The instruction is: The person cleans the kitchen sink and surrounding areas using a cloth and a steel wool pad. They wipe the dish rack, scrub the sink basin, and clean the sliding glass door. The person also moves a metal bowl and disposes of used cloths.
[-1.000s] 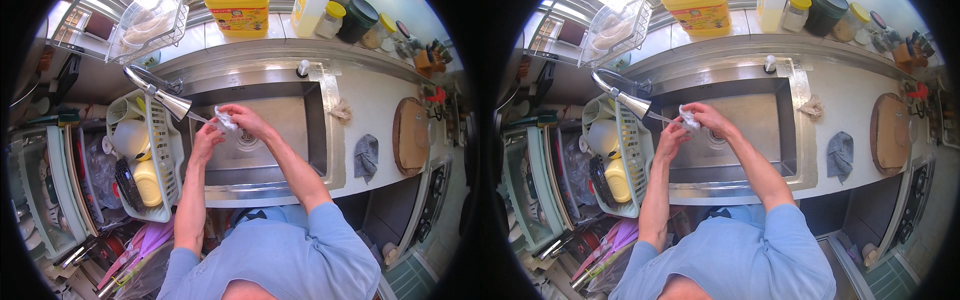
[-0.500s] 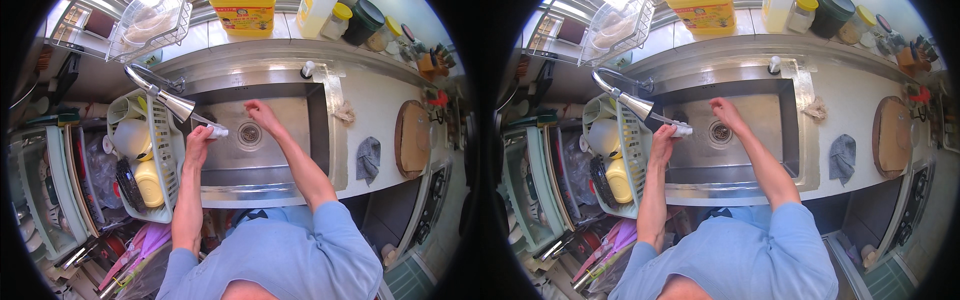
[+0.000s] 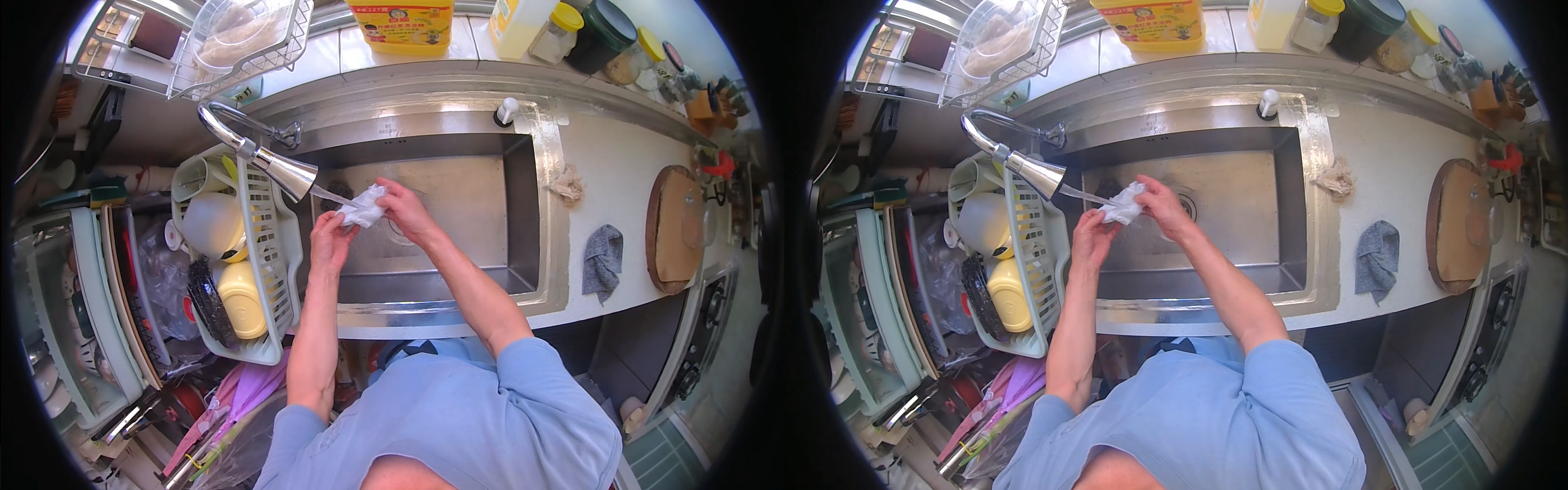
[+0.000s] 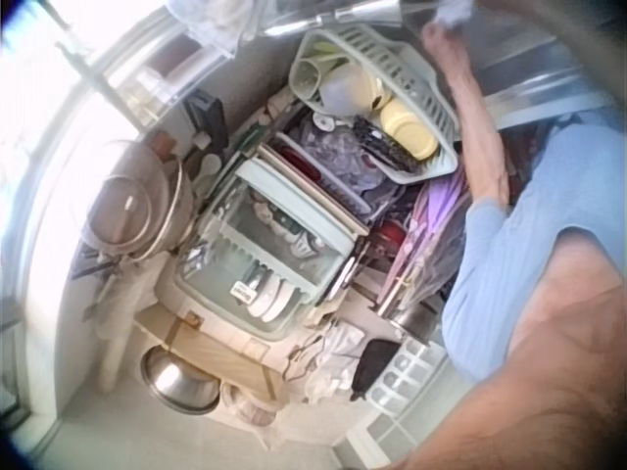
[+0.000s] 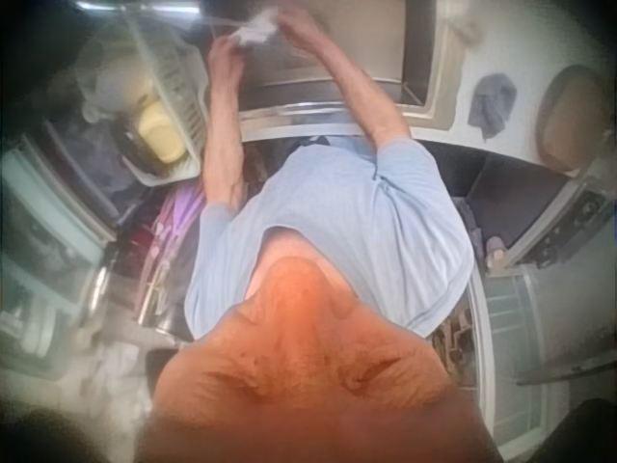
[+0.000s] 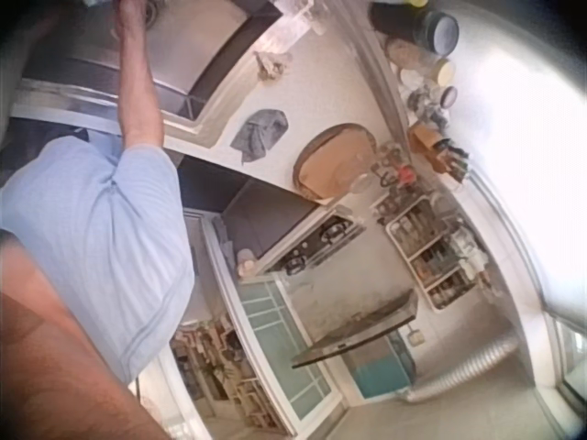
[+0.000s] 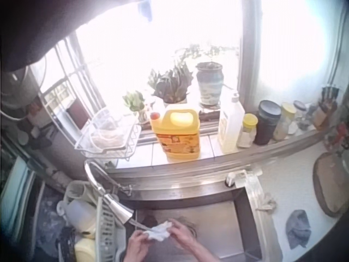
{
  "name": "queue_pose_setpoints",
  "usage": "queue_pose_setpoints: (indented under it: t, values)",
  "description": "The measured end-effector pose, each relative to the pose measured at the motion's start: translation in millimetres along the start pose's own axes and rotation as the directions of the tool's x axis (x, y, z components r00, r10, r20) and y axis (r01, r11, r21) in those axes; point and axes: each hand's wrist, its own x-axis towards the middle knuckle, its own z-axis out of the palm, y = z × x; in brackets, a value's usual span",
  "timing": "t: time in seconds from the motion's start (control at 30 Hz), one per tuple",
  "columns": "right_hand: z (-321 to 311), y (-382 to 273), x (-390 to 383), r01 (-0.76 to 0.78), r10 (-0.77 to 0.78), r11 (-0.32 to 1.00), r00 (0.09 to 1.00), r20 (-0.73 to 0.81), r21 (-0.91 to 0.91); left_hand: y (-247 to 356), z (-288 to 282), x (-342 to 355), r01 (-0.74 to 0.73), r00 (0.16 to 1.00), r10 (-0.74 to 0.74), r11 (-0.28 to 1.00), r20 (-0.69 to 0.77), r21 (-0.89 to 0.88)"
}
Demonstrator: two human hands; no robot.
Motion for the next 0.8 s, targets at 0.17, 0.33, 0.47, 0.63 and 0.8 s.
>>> queue_pose_setpoints:
  t: [0.17,0.33,0.47,0.63,0.8]
  values:
    - [50.5,4.2,-20.2,0.25,-0.211,0.84,0.968,0.135,-0.481,-26.5,0.3,28.1,0.215,0.976,-0.197,0.924,0.09,-0.317]
    - [54.5,-1.3,-3.5,0.341,-0.507,0.382,0.855,0.113,-0.859,-43.9,33.0,9.6,0.172,0.982,-0.141,0.94,0.124,-0.295]
    - [49.1,-7.4,7.7,0.29,-0.744,0.225,0.668,0.028,-0.93,-23.7,65.7,-13.0,0.229,0.955,-0.142,0.909,0.259,-0.348]
    - [59.5,55.6,-16.3,0.422,-0.53,0.581,0.845,0.07,-0.696,-30.7,24.4,24.9,0.163,0.982,-0.185,0.93,-0.034,-0.33]
    - [63.7,79.8,6.1,0.2,-0.609,0.183,0.792,0.049,-0.963,-45.6,19.5,21.8,0.017,0.998,-0.004,0.982,0.07,-0.187]
